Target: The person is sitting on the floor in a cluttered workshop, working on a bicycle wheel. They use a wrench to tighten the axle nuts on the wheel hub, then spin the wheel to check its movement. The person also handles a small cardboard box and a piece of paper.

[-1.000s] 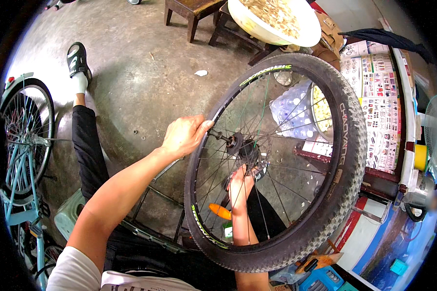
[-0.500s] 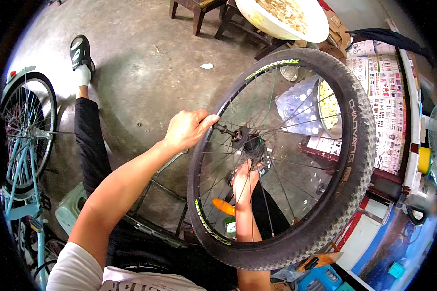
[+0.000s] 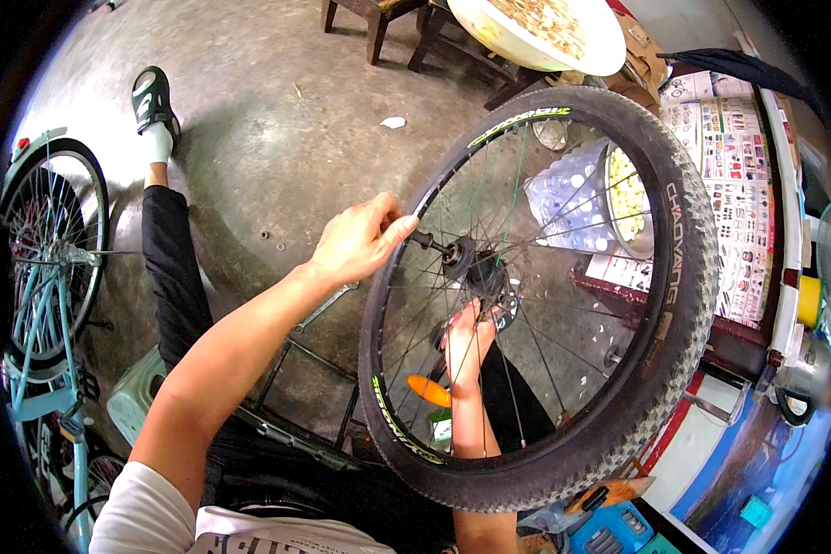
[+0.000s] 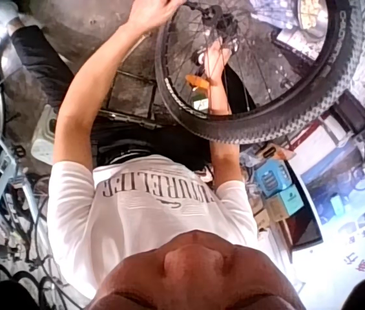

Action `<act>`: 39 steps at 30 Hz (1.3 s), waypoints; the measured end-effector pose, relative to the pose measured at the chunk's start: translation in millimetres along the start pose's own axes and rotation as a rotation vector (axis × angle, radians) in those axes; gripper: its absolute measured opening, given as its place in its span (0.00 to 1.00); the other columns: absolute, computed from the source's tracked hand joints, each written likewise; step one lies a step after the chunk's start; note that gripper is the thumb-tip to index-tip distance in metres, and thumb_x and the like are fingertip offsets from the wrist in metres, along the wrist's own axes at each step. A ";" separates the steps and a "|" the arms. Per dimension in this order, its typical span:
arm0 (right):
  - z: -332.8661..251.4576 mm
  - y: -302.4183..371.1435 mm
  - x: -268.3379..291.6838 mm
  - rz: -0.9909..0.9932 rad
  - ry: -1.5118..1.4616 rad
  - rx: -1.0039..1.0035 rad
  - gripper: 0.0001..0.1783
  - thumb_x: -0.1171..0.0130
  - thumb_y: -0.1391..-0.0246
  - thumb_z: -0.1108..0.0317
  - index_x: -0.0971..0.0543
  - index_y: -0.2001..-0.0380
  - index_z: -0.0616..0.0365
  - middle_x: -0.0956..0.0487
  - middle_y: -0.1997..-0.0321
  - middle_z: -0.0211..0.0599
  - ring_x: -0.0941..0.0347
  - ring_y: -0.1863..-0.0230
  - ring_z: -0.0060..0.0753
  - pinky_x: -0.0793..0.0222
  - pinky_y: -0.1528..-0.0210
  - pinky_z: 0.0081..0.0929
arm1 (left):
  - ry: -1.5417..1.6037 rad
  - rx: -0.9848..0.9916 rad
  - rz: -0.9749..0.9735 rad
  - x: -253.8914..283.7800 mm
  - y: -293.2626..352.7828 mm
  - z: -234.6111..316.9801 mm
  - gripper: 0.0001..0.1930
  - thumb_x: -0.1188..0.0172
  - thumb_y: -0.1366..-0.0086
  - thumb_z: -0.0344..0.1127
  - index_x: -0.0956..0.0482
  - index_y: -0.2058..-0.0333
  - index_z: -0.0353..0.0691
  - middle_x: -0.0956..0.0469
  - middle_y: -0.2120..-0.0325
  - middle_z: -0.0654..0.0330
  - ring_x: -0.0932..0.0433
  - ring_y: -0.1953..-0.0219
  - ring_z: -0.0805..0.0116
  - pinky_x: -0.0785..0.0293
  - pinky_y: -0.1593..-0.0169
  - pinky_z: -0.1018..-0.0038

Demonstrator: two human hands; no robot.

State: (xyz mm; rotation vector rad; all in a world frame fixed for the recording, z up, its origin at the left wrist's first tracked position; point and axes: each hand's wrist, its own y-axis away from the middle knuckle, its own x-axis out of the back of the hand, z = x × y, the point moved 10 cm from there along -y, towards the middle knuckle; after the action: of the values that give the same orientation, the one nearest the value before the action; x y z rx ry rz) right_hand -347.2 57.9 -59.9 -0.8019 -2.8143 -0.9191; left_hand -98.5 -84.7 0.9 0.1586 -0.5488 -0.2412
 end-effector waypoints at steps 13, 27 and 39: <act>3.1 -4.6 1.3 -0.020 0.059 0.042 0.14 0.56 0.32 0.60 0.38 0.74 0.48 0.40 0.86 0.23 0.43 0.91 0.20 0.45 0.91 0.23 | -0.010 0.012 0.000 0.7 1.1 -4.4 0.22 0.49 0.30 0.54 0.25 0.68 0.37 0.20 0.72 0.47 0.20 0.64 0.43 0.26 0.61 0.51; 5.7 -6.2 4.9 -0.015 0.071 0.015 0.11 0.54 0.32 0.59 0.37 0.68 0.50 0.37 0.87 0.26 0.41 0.92 0.24 0.44 0.91 0.26 | 0.047 -0.195 0.085 8.4 2.3 11.4 0.19 0.50 0.30 0.51 0.28 0.63 0.38 0.22 0.69 0.45 0.23 0.64 0.41 0.28 0.61 0.52; -6.1 -0.5 0.5 -0.003 0.028 0.035 0.17 0.54 0.32 0.58 0.36 0.76 0.49 0.38 0.89 0.25 0.41 0.93 0.25 0.44 0.92 0.28 | 0.056 -0.282 0.119 13.5 5.2 16.9 0.16 0.51 0.28 0.46 0.27 0.66 0.38 0.23 0.72 0.46 0.22 0.64 0.42 0.28 0.62 0.52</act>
State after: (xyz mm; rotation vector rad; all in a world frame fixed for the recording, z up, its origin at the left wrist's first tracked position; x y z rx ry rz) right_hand -348.4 54.3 -55.1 -0.7751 -2.7998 -0.8722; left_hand -95.5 -84.8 22.9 -0.1400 -0.4620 -0.1952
